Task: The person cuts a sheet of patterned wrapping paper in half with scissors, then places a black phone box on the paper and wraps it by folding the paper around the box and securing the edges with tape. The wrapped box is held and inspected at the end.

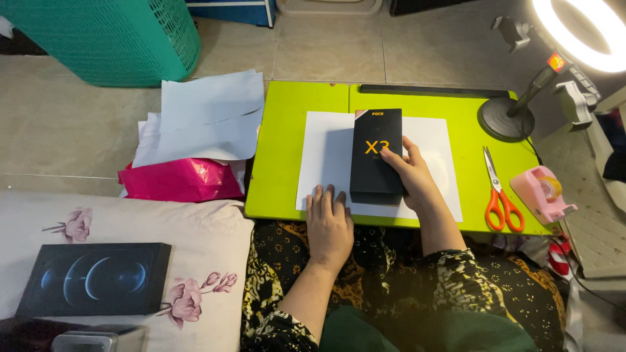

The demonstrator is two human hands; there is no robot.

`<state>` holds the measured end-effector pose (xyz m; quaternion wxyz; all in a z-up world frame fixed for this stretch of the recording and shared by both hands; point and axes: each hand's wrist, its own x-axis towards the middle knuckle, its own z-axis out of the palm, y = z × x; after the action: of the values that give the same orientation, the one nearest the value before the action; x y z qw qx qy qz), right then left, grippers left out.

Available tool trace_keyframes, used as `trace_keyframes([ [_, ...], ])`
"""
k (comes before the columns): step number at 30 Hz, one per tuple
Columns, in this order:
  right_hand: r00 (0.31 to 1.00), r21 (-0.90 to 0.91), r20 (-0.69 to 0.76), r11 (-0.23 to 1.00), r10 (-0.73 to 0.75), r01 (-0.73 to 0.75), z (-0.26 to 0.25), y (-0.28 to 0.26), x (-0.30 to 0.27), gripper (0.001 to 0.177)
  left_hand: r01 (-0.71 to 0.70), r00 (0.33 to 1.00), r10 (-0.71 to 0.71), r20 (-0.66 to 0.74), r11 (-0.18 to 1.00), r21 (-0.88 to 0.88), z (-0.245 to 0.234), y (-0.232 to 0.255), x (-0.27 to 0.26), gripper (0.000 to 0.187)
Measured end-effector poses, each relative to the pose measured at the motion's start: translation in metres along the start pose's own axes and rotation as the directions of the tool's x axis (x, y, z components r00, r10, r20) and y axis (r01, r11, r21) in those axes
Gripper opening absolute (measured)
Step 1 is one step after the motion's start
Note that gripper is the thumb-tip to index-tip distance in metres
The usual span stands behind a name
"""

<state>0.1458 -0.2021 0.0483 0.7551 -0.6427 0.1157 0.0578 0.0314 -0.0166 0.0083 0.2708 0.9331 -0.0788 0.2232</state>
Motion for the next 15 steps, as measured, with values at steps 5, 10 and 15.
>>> trace_keyframes([
  [5, 0.999, 0.020, 0.037, 0.999, -0.039, 0.039, 0.000, 0.000, -0.001, 0.081, 0.009, 1.000, -0.009, 0.008, 1.000, 0.013, 0.001, -0.001, -0.001, 0.040],
  [10, 0.997, -0.198, 0.006, 0.977, -0.079, 0.078, -0.011, -0.002, 0.009, 0.069, 0.011, 1.000, -0.011, 0.014, 1.000, 0.000, 0.002, -0.002, -0.002, 0.038],
  [15, 0.911, -0.830, -0.096, 0.538, -0.401, 0.149, 0.004, -0.006, -0.004, 0.084, 0.017, 1.000, -0.016, 0.009, 1.000, -0.008, 0.004, -0.003, -0.001, 0.038],
])
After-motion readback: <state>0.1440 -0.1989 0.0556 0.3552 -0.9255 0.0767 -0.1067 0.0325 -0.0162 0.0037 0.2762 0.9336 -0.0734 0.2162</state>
